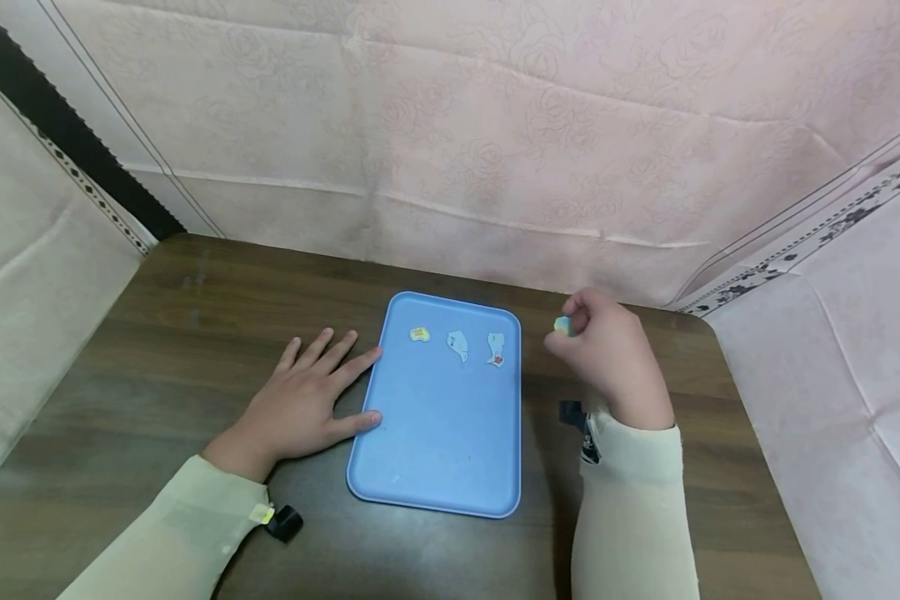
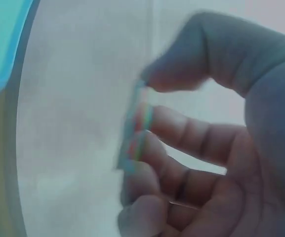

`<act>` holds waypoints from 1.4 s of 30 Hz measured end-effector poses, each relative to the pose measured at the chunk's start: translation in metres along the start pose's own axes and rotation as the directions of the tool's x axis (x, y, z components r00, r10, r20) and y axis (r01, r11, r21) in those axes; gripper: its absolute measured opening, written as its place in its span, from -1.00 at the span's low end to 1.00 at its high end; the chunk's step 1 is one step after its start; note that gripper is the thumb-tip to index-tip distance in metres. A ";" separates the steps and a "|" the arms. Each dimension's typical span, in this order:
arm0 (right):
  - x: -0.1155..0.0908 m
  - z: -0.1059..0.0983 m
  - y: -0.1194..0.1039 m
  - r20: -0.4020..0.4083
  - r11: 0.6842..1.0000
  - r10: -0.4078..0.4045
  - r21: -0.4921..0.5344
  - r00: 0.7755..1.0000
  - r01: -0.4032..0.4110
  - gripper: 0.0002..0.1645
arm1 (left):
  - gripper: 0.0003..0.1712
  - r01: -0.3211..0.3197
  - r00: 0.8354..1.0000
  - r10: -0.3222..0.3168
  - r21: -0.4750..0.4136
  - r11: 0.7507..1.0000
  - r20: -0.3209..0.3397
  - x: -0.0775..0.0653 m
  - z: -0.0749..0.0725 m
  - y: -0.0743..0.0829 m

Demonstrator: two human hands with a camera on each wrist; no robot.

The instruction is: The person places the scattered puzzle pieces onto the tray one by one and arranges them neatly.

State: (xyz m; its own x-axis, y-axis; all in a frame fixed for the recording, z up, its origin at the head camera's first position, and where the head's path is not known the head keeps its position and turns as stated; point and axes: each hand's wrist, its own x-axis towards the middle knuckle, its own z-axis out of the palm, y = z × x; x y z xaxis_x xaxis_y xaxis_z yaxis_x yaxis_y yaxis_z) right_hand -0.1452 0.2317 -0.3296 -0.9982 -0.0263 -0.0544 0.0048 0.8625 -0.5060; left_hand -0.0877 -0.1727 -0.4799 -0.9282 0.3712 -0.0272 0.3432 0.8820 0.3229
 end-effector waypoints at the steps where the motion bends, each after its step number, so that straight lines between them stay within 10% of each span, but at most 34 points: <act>1: -0.001 0.003 -0.006 -0.018 1.000 -0.010 0.016 1.000 0.010 -0.63 | 0.15 0.000 1.000 0.000 0.000 1.000 0.000 0.000 0.000 0.000; 21: -0.012 0.102 -0.086 -0.004 0.969 -0.224 0.107 0.975 0.223 -0.66 | 0.14 0.006 1.000 -0.006 -0.003 1.000 0.002 0.001 0.000 0.000; 42: -0.006 0.154 -0.093 0.198 0.980 -0.197 0.037 0.960 0.194 -0.63 | 0.13 -0.009 1.000 0.009 0.005 1.000 -0.011 0.000 0.000 -0.001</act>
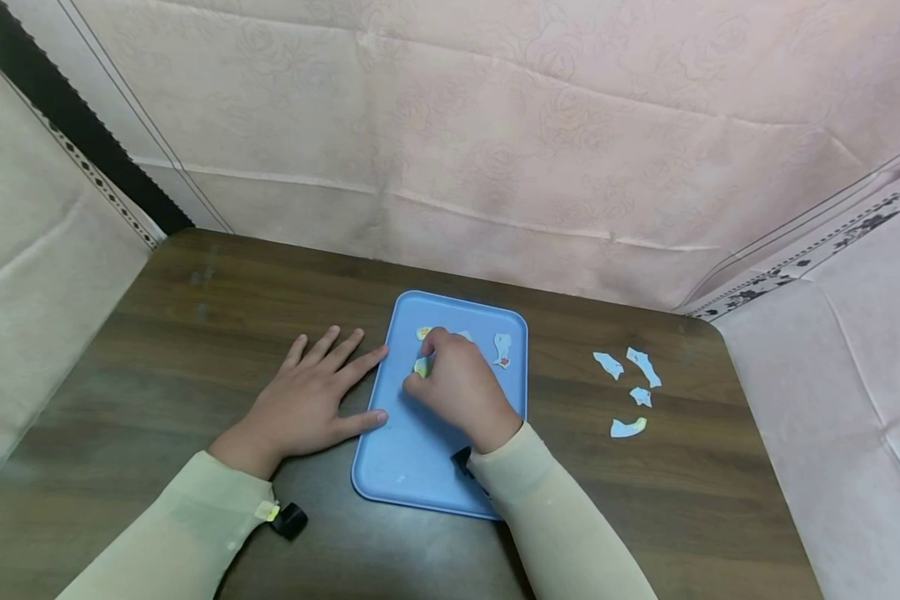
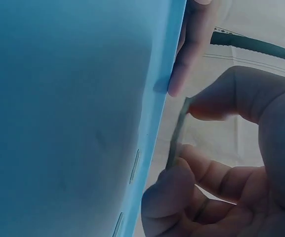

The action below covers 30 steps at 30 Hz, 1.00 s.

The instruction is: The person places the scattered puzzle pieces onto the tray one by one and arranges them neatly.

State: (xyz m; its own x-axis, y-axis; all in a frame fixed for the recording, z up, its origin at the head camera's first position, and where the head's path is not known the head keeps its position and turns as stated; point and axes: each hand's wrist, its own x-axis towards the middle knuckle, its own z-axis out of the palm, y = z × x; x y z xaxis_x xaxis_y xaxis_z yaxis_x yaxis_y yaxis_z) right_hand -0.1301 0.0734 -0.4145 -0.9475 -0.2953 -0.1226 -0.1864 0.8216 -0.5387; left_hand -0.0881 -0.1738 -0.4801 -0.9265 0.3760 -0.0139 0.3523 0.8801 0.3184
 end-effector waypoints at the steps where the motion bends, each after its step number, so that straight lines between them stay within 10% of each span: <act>1: 0.000 0.000 0.000 0.007 1.000 0.000 -0.008 1.000 0.000 -0.64 | 0.13 0.000 1.000 0.000 0.001 1.000 0.001 0.000 0.000 0.000; 30: -0.002 -0.005 -0.001 0.063 0.997 0.046 -0.070 0.997 -0.041 -0.55 | 0.14 0.009 1.000 -0.009 -0.002 1.000 0.023 0.001 -0.002 0.001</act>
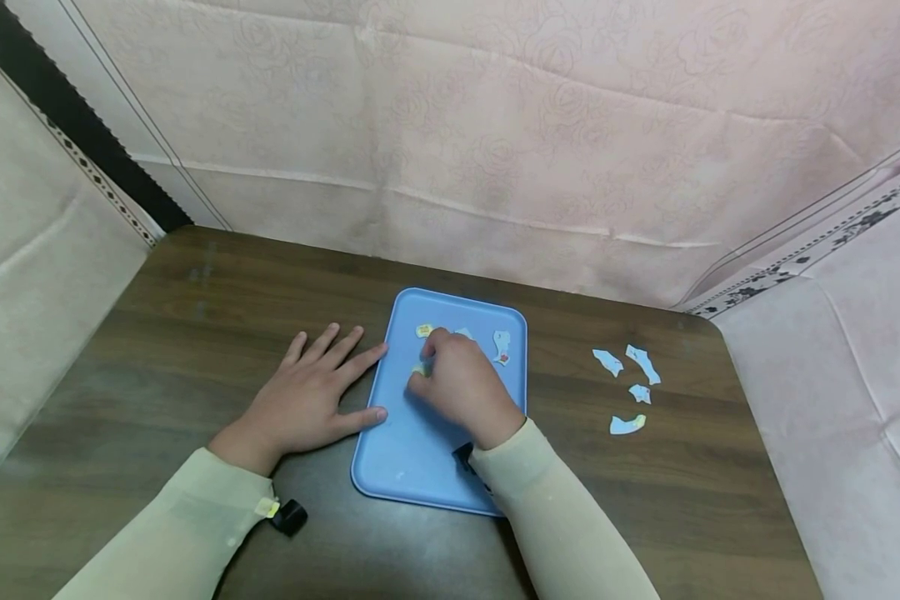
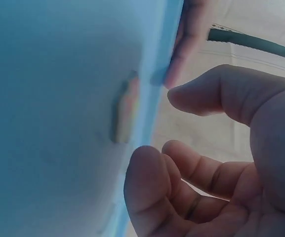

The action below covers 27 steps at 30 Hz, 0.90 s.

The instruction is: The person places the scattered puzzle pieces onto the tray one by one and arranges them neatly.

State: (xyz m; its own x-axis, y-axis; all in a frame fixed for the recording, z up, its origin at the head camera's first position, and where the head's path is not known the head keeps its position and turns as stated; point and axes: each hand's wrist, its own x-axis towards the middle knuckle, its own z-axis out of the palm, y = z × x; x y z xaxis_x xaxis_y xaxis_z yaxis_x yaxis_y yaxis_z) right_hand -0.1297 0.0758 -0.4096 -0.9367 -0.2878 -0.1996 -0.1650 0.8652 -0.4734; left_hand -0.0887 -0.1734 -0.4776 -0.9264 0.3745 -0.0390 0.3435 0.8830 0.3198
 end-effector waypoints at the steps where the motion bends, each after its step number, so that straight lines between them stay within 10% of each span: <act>1: -0.002 -0.003 0.000 -0.004 1.000 0.003 0.006 1.000 -0.003 -0.54 | 0.14 -0.001 1.000 0.001 0.000 1.000 0.000 0.000 0.000 0.000; 16: -0.033 -0.080 0.019 -0.198 0.999 0.036 0.031 0.980 -0.031 -0.57 | 0.14 0.020 1.000 -0.020 -0.002 1.000 0.002 0.000 0.001 0.001; 27: -0.050 -0.136 0.081 -0.249 0.982 0.189 0.033 0.950 -0.186 -0.51 | 0.16 0.014 1.000 -0.014 -0.002 1.000 -0.010 0.001 0.003 0.000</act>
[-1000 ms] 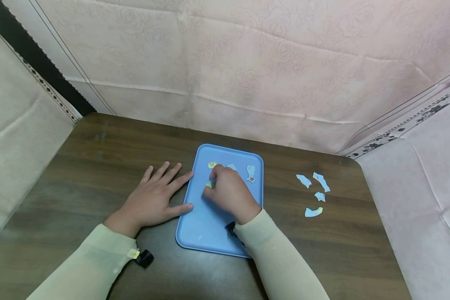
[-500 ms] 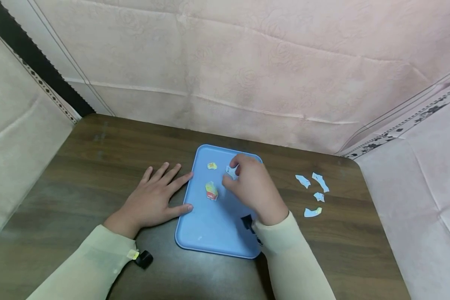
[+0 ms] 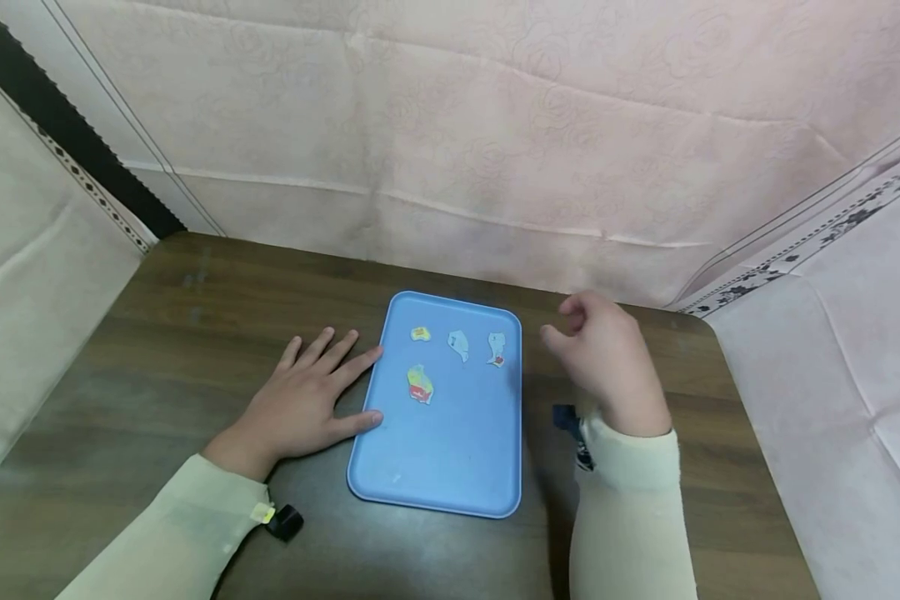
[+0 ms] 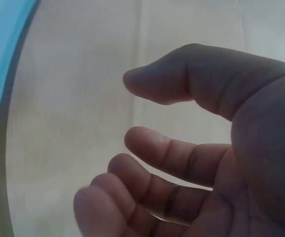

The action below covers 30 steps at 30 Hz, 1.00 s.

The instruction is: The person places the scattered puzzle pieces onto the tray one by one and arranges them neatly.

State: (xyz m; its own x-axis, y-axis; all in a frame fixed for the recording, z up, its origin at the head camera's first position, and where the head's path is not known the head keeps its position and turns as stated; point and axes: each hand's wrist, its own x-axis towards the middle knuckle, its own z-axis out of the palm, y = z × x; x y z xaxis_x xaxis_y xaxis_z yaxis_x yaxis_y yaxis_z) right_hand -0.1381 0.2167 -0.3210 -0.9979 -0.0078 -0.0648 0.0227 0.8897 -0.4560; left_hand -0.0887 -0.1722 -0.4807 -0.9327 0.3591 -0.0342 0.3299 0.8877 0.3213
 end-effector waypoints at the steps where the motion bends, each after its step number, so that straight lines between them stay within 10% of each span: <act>1: 0.000 -0.004 0.006 0.001 1.000 0.019 0.002 1.000 -0.019 -0.49 | 0.16 -0.001 1.000 0.001 -0.001 1.000 -0.001 0.000 0.000 0.000; 12: 0.015 -0.019 0.068 0.053 0.988 0.155 -0.025 0.987 -0.154 -0.33 | 0.15 0.004 1.000 -0.004 -0.009 1.000 0.003 -0.002 -0.002 0.002; 30: 0.046 0.013 0.122 0.147 0.965 0.262 -0.039 0.954 -0.259 -0.46 | 0.15 -0.002 1.000 0.002 -0.004 1.000 -0.004 -0.002 -0.002 0.002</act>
State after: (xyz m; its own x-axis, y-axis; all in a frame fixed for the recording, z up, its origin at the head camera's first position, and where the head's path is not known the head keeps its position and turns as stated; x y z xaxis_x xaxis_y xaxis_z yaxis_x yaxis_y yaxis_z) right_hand -0.1802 0.3187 -0.3909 -0.9369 0.1585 -0.3116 0.2779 0.8785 -0.3887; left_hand -0.0869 -0.1718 -0.4778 -0.9325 0.3598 -0.0302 0.3313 0.8859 0.3247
